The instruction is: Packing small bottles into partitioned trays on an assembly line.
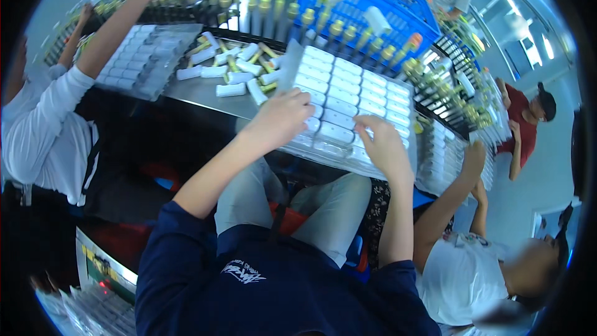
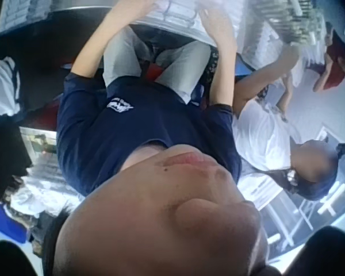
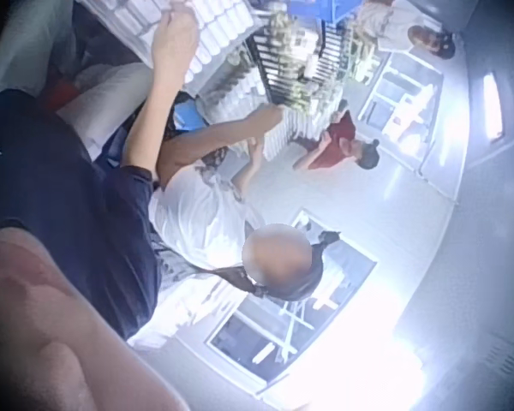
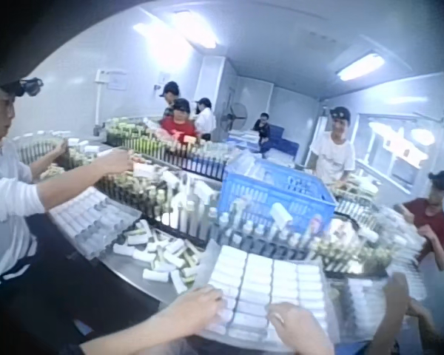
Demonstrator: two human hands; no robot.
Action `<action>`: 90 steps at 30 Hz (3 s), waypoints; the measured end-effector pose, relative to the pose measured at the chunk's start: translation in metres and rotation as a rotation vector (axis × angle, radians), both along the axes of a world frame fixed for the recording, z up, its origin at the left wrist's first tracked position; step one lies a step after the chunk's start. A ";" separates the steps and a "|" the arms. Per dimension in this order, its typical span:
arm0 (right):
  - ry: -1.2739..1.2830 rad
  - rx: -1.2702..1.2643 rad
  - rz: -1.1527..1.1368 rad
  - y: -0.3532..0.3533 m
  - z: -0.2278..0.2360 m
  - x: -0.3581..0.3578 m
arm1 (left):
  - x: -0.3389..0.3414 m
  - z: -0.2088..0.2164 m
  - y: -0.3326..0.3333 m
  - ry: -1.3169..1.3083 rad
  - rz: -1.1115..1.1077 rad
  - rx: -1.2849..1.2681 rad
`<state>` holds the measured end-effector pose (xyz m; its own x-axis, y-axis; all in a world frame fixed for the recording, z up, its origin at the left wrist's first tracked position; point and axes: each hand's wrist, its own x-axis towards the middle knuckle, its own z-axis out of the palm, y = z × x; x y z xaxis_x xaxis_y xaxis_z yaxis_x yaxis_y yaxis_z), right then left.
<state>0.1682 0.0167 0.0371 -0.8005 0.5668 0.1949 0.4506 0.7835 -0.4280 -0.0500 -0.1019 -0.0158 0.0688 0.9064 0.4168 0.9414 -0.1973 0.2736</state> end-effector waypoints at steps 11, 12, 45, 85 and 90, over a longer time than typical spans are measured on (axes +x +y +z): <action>-0.085 0.051 0.042 0.013 -0.031 0.025 | -0.009 0.014 0.012 0.236 -0.139 -0.090; -0.084 0.052 0.044 0.015 -0.032 0.026 | -0.009 0.015 0.011 0.247 -0.125 -0.095; 1.335 -1.924 -0.107 0.012 -0.041 0.070 | -0.146 0.050 0.128 0.324 0.627 0.556; 0.695 0.148 -0.603 0.280 0.007 0.073 | 0.060 -0.031 0.029 -0.469 -0.014 0.124; 0.312 0.060 -0.526 0.340 0.037 0.018 | 0.063 -0.035 0.027 -0.468 -0.019 0.169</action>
